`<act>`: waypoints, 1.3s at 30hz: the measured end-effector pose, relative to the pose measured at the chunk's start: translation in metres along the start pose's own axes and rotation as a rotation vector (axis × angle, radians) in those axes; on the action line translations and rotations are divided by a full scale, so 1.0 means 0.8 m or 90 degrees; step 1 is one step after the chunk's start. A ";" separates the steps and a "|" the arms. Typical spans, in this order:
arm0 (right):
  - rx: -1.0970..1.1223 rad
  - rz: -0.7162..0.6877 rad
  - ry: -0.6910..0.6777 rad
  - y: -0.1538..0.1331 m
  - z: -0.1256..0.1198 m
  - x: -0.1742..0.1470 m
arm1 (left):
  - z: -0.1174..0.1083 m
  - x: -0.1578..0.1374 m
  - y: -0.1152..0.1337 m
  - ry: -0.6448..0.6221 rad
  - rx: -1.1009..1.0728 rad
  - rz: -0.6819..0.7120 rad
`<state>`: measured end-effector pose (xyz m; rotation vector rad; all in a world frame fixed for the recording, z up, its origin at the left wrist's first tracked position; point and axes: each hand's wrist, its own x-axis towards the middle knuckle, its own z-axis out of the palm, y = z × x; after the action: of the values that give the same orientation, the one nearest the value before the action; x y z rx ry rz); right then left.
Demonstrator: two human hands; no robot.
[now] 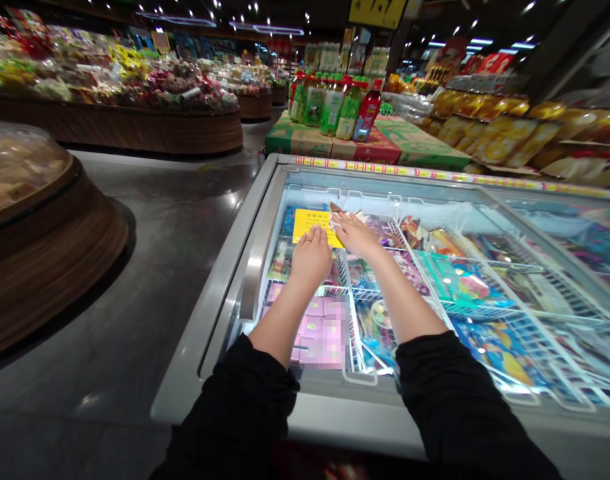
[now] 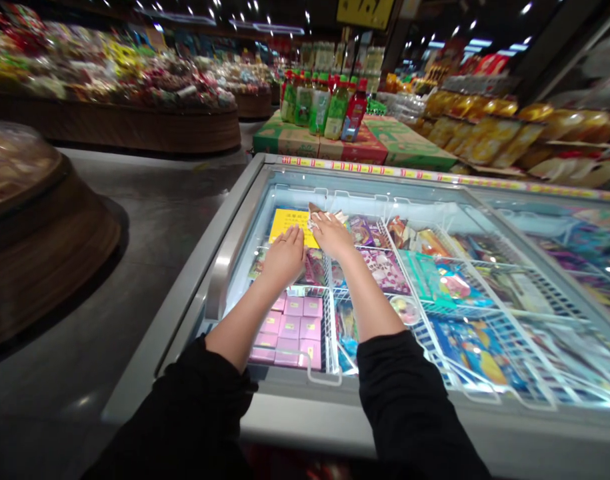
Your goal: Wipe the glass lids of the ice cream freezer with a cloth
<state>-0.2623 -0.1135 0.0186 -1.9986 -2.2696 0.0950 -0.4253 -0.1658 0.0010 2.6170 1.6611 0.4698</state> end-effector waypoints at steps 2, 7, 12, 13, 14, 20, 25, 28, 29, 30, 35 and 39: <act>0.007 0.016 0.012 0.002 0.000 0.003 | 0.000 0.000 -0.001 -0.009 -0.002 -0.001; -0.026 0.066 0.019 -0.003 -0.005 -0.024 | -0.002 0.000 -0.002 -0.016 -0.006 -0.003; -0.047 -0.007 0.034 -0.006 -0.002 -0.056 | -0.004 -0.001 0.004 -0.008 0.005 -0.006; -0.039 -0.024 0.032 -0.006 -0.001 -0.057 | -0.004 -0.001 0.005 -0.006 0.008 -0.008; -0.030 -0.036 0.027 -0.005 0.000 -0.054 | -0.004 -0.001 0.005 -0.005 0.011 -0.009; 0.002 -0.057 -0.011 0.000 0.001 -0.002 | 0.000 0.001 0.003 0.001 0.018 -0.005; 0.001 0.002 -0.024 0.008 -0.005 0.014 | 0.000 0.003 -0.001 -0.015 0.022 0.001; -0.013 0.031 -0.009 0.009 -0.007 -0.011 | -0.004 0.003 -0.003 -0.026 0.014 0.002; -0.017 0.027 -0.004 0.007 -0.006 -0.022 | -0.005 0.004 -0.003 -0.027 0.008 0.000; -0.019 0.016 0.001 0.005 -0.006 -0.032 | -0.006 0.006 -0.004 -0.026 0.003 -0.001; -0.011 -0.049 -0.001 -0.003 -0.003 -0.049 | -0.006 0.026 -0.001 -0.011 -0.011 -0.005; 0.012 -0.075 -0.028 0.005 -0.004 -0.020 | 0.005 0.045 0.005 0.006 -0.011 -0.011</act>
<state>-0.2559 -0.1292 0.0208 -1.8667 -2.3977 0.1503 -0.4066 -0.1347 0.0068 2.5900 1.6744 0.4953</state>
